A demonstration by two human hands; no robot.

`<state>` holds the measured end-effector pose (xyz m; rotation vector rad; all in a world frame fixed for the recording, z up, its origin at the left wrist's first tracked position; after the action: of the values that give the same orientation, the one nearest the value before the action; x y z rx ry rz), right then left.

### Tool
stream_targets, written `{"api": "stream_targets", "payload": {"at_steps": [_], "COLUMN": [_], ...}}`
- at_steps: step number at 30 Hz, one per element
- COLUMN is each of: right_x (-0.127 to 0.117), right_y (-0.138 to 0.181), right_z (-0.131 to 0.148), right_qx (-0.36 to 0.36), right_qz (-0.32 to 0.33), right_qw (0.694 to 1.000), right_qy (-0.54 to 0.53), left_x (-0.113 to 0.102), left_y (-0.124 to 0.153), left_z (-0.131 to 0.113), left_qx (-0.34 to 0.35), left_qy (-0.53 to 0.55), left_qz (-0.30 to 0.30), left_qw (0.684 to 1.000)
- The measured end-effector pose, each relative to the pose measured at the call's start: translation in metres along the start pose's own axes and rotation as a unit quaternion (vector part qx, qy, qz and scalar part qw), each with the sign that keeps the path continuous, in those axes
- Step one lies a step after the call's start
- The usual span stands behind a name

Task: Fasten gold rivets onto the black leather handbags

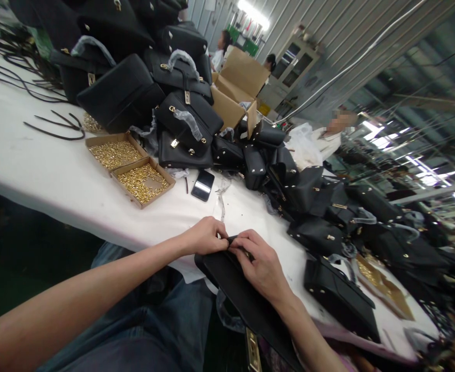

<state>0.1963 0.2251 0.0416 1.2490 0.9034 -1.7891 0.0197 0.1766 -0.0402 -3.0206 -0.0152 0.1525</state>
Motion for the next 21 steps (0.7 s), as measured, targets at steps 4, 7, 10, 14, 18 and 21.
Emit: {"api": "stream_targets", "payload": {"at_steps": [4,7,10,14,18,21], "right_x": [0.0015,0.0029,0.0038,0.0041,0.0048,0.0050], "right_y": [-0.0001,0.0002,0.0016,0.0031,0.0025,0.0020], "right_z": [0.0005,0.0012,0.0013,0.0008,0.0025,0.0038], "right_qx": [0.010,0.017,0.026,0.048,0.054,0.072], "right_qz": [-0.012,-0.021,-0.023,-0.032,-0.040,-0.042], "right_qw": [1.000,1.000,0.999,0.998,0.998,0.997], "right_qy": [0.000,-0.002,-0.001,0.001,-0.001,-0.001], "left_x": [-0.0006,-0.0008,-0.0001,0.0016,0.0020,0.0011], "left_y": [0.0007,0.0013,0.0017,0.0018,0.0017,0.0021], "left_z": [-0.0016,-0.0018,-0.0002,0.0029,0.0026,-0.0010], "left_qx": [0.006,0.022,0.039,0.044,0.048,0.080], "left_qy": [-0.008,-0.010,-0.012,-0.003,-0.018,-0.030], "left_qz": [-0.001,-0.002,-0.001,0.001,-0.002,-0.007], "left_qw": [1.000,1.000,0.999,0.999,0.999,0.996]}}
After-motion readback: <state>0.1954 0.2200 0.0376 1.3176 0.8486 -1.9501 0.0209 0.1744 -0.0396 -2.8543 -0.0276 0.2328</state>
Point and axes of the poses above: each hand's wrist, its own y-axis away from the middle knuckle, its own x-axis out of the palm, z = x × y, the point moved 3 cm from there along -y, towards the middle knuckle, and after that the axes turned 9 degrees about y, right-handed, at the moved point
